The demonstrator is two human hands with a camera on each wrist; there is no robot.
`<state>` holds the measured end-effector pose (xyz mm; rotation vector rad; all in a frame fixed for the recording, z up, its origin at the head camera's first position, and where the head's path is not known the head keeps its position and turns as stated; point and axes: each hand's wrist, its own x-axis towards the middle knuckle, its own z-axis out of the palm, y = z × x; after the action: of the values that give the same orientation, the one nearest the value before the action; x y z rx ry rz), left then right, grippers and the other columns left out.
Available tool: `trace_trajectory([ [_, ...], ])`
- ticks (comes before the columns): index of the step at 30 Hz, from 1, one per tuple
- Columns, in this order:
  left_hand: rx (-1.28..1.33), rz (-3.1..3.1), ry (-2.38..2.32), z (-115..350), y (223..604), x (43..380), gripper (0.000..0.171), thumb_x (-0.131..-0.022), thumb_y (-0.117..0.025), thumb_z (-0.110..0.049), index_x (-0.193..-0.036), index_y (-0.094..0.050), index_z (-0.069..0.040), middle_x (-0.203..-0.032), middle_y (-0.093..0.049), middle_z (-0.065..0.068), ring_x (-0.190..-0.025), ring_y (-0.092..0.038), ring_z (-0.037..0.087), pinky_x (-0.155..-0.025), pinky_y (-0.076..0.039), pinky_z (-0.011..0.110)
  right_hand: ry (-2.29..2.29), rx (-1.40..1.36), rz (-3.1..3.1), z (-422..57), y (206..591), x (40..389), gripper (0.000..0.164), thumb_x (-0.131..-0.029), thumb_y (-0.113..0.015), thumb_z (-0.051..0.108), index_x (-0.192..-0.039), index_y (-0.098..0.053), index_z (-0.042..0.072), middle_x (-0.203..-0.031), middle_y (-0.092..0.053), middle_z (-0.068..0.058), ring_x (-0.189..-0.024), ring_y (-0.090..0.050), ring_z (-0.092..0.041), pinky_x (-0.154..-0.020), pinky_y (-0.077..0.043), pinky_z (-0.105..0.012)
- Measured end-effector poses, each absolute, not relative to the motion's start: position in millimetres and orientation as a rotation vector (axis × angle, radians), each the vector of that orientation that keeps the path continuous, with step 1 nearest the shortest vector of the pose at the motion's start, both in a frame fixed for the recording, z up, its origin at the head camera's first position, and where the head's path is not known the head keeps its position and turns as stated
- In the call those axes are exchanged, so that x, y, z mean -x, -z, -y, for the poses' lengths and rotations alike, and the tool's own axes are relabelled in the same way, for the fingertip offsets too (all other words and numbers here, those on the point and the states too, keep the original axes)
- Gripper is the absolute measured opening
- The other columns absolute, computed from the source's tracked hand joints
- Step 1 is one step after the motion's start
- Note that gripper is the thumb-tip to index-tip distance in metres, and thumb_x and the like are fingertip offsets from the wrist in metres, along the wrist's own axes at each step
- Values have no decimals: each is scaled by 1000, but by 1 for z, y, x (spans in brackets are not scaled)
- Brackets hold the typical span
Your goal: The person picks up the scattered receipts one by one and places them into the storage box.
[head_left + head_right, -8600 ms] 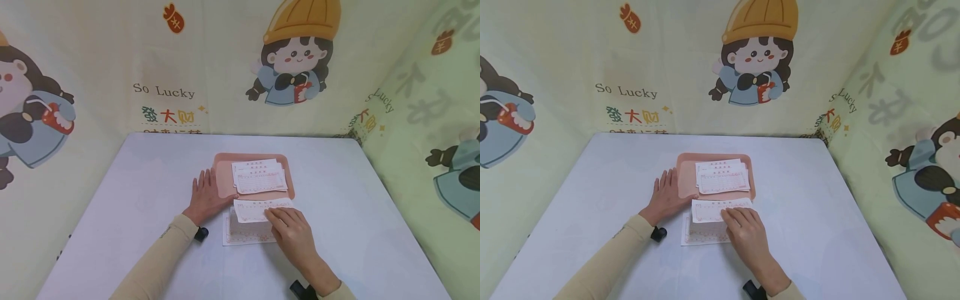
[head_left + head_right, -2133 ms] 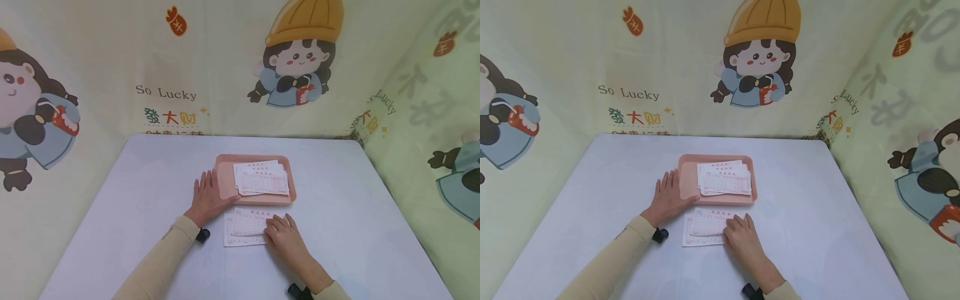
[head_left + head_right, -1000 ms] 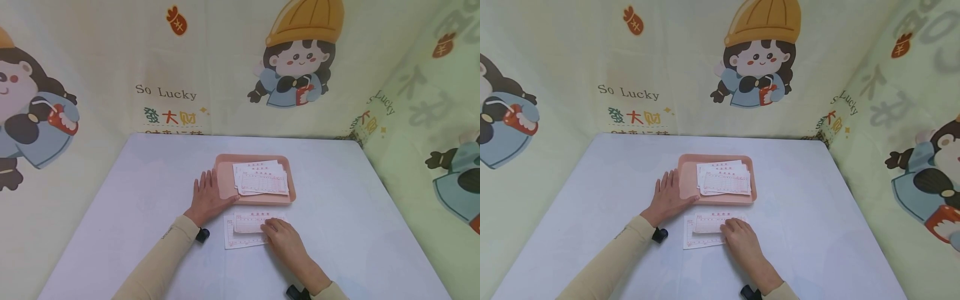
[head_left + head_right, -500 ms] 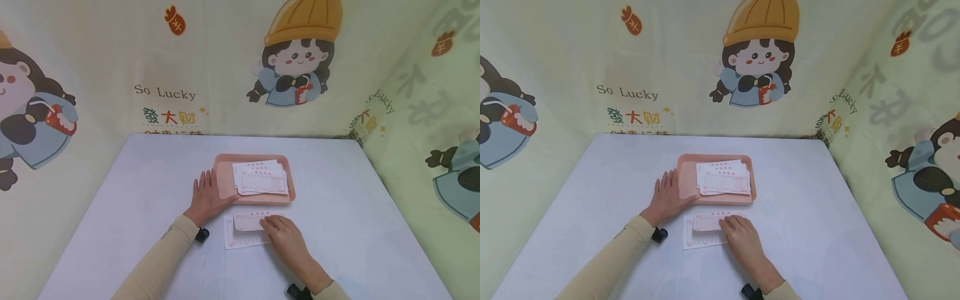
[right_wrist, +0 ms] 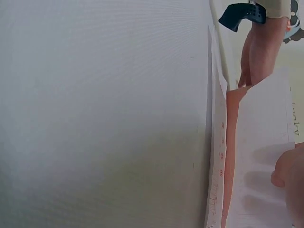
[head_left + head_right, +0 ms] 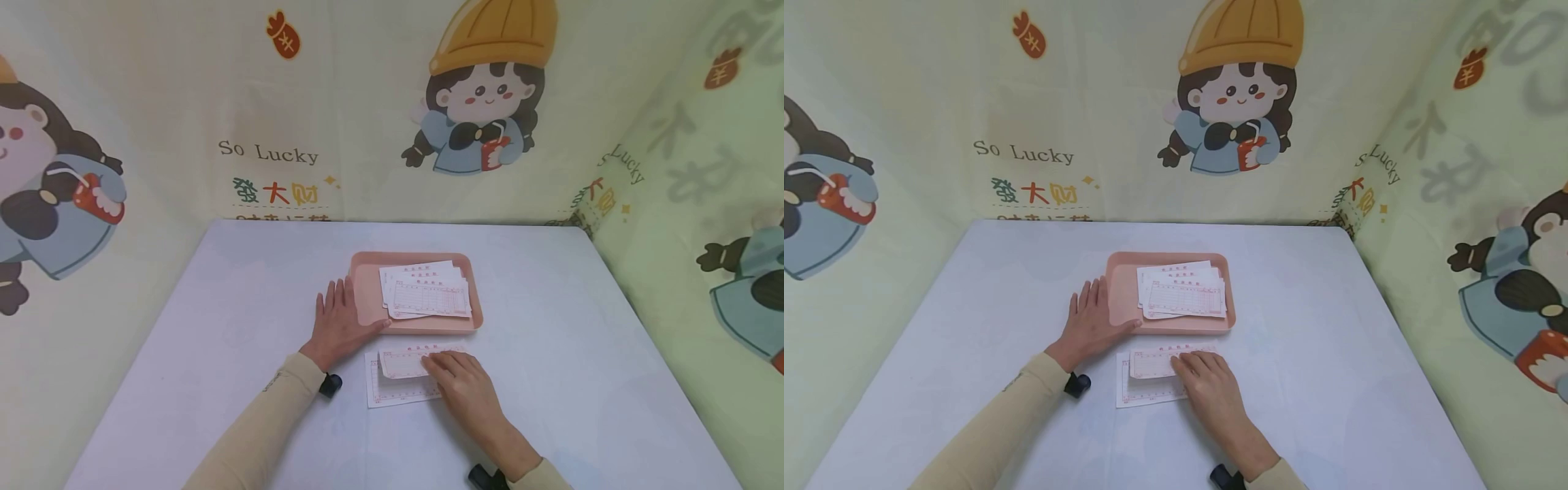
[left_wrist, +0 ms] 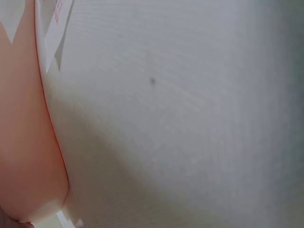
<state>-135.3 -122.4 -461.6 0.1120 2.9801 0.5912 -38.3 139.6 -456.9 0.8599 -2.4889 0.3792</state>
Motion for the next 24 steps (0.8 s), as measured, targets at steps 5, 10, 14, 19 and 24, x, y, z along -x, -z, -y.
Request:
trace_trajectory([
  [5,-109,-2985,-593,122,462,134,123,-80,-49,-83,-159,-1,-2,-165,-11,23,-154,-5,41,-123,-5,60,-367,-853,2481,-139,455,38,46,-66,-87,-1,-109,-76,11,-105,-75,-5,-97,-69,-23,-87,-55,-38],
  [10,-108,-2991,-594,123,462,134,123,-80,-50,-82,-159,-1,-1,-165,-11,23,-154,-6,41,-123,-5,60,-370,-847,2477,-140,452,38,51,-63,-88,-3,-111,-76,11,-105,-74,-5,-97,-69,-22,-87,-55,-38],
  [14,-107,-2982,-597,123,461,134,123,-79,-51,-82,-159,-1,-2,-165,-11,23,-154,-6,40,-123,-5,59,-374,-846,2464,-139,447,38,53,-62,-88,-4,-112,-75,10,-105,-74,-4,-96,-69,-21,-86,-55,-37],
  [19,-110,-2971,-595,123,460,134,124,-79,-49,-84,-159,0,-2,-165,-10,24,-154,-5,40,-123,-4,59,-390,-831,2440,-139,441,38,54,-62,-87,-6,-113,-75,9,-104,-75,-5,-94,-69,-22,-83,-56,-37],
  [24,-108,-2972,-584,124,460,134,124,-79,-49,-84,-159,0,-2,-165,-10,23,-154,-5,40,-123,-5,59,-394,-830,2445,-137,435,38,53,-64,-88,-4,-114,-75,9,-104,-75,-4,-94,-69,-21,-83,-57,-36],
])
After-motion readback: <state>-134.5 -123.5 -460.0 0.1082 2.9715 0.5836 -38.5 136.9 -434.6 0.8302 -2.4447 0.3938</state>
